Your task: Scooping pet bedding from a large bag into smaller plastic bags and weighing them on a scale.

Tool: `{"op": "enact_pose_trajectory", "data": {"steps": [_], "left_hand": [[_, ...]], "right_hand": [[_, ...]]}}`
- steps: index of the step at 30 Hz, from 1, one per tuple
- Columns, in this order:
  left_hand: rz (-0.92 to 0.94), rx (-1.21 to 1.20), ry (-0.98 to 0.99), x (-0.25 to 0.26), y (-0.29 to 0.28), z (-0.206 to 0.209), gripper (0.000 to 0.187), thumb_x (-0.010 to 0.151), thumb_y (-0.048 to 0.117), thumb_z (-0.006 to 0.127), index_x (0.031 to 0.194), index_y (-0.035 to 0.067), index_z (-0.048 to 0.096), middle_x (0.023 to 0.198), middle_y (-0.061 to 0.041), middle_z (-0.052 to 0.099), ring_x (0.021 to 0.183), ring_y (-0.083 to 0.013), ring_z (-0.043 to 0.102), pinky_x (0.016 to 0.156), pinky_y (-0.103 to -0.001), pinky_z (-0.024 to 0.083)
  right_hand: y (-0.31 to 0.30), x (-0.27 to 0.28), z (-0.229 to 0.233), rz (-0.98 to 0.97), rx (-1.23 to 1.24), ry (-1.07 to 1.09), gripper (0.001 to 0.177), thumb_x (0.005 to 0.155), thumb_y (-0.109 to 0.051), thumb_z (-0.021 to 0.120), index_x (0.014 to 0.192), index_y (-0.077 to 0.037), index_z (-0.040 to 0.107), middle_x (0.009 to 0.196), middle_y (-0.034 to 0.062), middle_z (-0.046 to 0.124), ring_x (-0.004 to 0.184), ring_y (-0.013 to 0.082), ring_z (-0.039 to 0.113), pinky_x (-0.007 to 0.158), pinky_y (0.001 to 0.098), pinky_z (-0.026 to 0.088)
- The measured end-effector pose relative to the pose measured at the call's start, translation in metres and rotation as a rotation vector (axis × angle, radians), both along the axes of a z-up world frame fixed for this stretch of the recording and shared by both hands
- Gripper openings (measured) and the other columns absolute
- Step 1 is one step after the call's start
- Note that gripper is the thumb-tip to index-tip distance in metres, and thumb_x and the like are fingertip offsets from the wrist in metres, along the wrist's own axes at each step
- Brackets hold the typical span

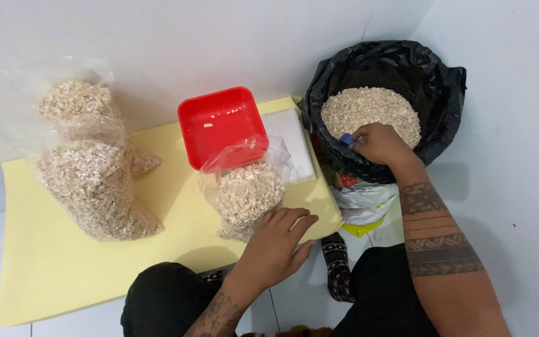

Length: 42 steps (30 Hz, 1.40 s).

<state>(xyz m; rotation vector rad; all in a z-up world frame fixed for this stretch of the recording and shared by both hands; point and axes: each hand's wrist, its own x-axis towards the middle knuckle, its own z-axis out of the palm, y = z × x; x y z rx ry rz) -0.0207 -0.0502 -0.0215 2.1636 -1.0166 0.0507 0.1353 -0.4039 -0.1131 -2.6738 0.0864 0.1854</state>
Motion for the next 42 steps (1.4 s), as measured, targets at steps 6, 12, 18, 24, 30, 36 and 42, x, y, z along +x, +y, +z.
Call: {"op": "enact_pose_trajectory", "data": {"steps": [6,12,18,24,30,36,42], "left_hand": [[-0.006,0.028,0.056,0.0,0.003,0.014,0.042,0.091,0.019,0.065,0.13,0.006,0.06,0.128,-0.011,0.061,0.113,-0.0279,0.057,0.105,-0.043,0.04],[0.04,-0.147,-0.001,-0.006,0.011,0.033,0.038,0.091,0.014,0.067,0.128,0.005,0.061,0.123,-0.009,0.065,0.11,-0.0257,0.061,0.101,-0.04,0.042],[0.192,-0.333,-0.133,-0.006,0.023,0.046,0.025,0.089,0.006,0.069,0.114,0.004,0.066,0.105,-0.009,0.068,0.093,-0.0256,0.062,0.086,-0.036,0.047],[0.442,-0.788,0.148,-0.008,0.031,0.009,0.026,0.104,0.022,0.057,0.09,0.002,0.066,0.071,-0.002,0.064,0.056,-0.0118,0.047,0.054,-0.027,0.044],[0.428,-0.753,0.114,-0.011,0.05,0.023,0.026,0.096,-0.007,0.042,0.115,0.004,0.055,0.104,-0.009,0.059,0.085,-0.017,0.054,0.077,-0.03,0.049],[0.317,-0.789,-0.174,-0.032,0.068,0.075,0.026,0.081,0.0,0.059,0.105,0.006,0.053,0.101,-0.011,0.057,0.091,-0.0239,0.055,0.085,-0.035,0.048],[0.3,-0.704,-0.194,-0.049,0.078,0.125,0.025,0.079,0.001,0.062,0.102,0.007,0.055,0.099,-0.009,0.06,0.09,-0.0232,0.057,0.084,-0.035,0.049]], "right_hand": [[0.037,-0.013,0.056,-0.109,0.019,0.115,0.041,0.091,-0.041,0.07,0.112,-0.006,0.077,0.099,0.0165,0.076,0.088,0.0311,0.071,0.083,0.0395,0.056],[0.031,-0.016,0.067,-0.058,0.122,0.14,0.05,0.095,-0.044,0.061,0.122,-0.004,0.074,0.105,0.0147,0.077,0.093,0.0272,0.07,0.087,0.0362,0.054],[0.049,-0.025,0.091,-0.195,0.156,-0.334,0.029,0.103,-0.024,0.064,0.117,-0.002,0.075,0.094,0.0143,0.073,0.077,0.0283,0.066,0.072,0.039,0.051],[0.101,-0.049,0.133,-0.33,0.669,-0.576,0.029,0.113,-0.008,0.043,0.117,-0.005,0.071,0.07,0.0014,0.052,0.062,0.0113,0.051,0.058,0.0248,0.043],[0.112,-0.052,0.118,-0.33,0.661,-0.566,0.037,0.12,-0.028,0.046,0.1,-0.007,0.069,0.064,0.0008,0.051,0.055,0.01,0.051,0.054,0.0256,0.041],[0.121,-0.054,0.125,-0.247,0.722,-0.438,0.03,0.111,-0.004,0.042,0.138,0.007,0.051,0.086,0.0208,0.065,0.075,0.0242,0.063,0.071,0.0432,0.05],[0.119,-0.056,0.122,-0.204,0.68,-0.416,0.029,0.11,-0.007,0.046,0.134,0.004,0.056,0.091,0.019,0.066,0.083,0.0242,0.064,0.069,0.0434,0.047]]}}
